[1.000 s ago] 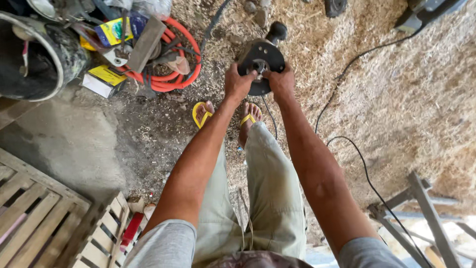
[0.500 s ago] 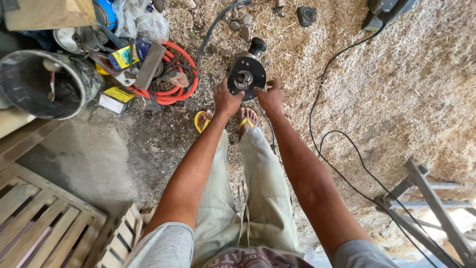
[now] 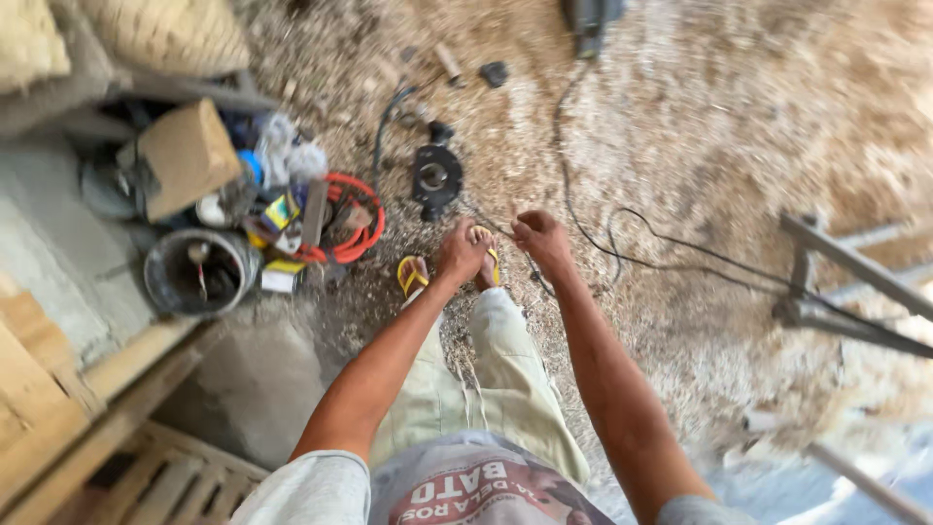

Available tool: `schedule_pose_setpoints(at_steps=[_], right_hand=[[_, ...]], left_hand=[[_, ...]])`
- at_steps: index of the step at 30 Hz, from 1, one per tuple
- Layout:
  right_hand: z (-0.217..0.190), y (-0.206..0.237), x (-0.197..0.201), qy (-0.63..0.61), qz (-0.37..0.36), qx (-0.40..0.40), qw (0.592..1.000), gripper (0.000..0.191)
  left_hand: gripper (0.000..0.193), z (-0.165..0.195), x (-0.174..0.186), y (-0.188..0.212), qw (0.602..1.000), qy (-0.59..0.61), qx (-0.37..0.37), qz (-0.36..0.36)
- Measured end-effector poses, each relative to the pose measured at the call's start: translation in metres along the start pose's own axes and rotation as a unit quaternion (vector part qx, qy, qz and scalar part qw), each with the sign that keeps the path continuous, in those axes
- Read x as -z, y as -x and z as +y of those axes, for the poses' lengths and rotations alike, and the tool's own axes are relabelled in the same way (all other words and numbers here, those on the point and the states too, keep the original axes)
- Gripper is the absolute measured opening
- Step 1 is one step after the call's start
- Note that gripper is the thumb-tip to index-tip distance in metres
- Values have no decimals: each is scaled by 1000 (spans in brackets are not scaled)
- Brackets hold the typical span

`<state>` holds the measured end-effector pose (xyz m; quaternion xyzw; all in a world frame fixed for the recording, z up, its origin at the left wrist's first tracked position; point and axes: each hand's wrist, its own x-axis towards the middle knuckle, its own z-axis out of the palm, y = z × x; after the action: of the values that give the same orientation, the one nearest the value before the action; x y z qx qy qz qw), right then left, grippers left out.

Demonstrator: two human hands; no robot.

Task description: The person adjusts a wood router on a workbench, opens a red-lidded container, walks to another room to retrieve a box of router bits, and returns. They fit a bit into the router, tighten it with a wrench, and position the router on a wooden beam.

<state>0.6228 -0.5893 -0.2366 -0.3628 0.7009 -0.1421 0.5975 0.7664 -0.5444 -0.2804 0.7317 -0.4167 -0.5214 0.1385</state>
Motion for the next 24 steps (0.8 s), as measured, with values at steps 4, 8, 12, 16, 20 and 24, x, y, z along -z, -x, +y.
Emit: schedule_pose_setpoints(at_steps=[4,8,12,16,20,24], right_hand=[[16,107,78,-138,66,-1,988,30],[63,206,152,-248,128,30,960,27],[130,285,238,-307,187,45,932,25],[226,356,332,-340,247,78,904,24],[327,425,451,-296,349,79,886,23],[422,501,544,-314,424,38,849,23]], left_hand=[[53,61,-28,86,993,-22,-109,-38],[49,117,-85,174,980,-32,-124,-154],[45,165,-176,253,948,-67,-203,-234],[40,194,-291,328,918,-82,-214,-324],[36,239,-441,397,874,-87,-239,-413],[37,268,-575,473,847,-98,-207,-480]])
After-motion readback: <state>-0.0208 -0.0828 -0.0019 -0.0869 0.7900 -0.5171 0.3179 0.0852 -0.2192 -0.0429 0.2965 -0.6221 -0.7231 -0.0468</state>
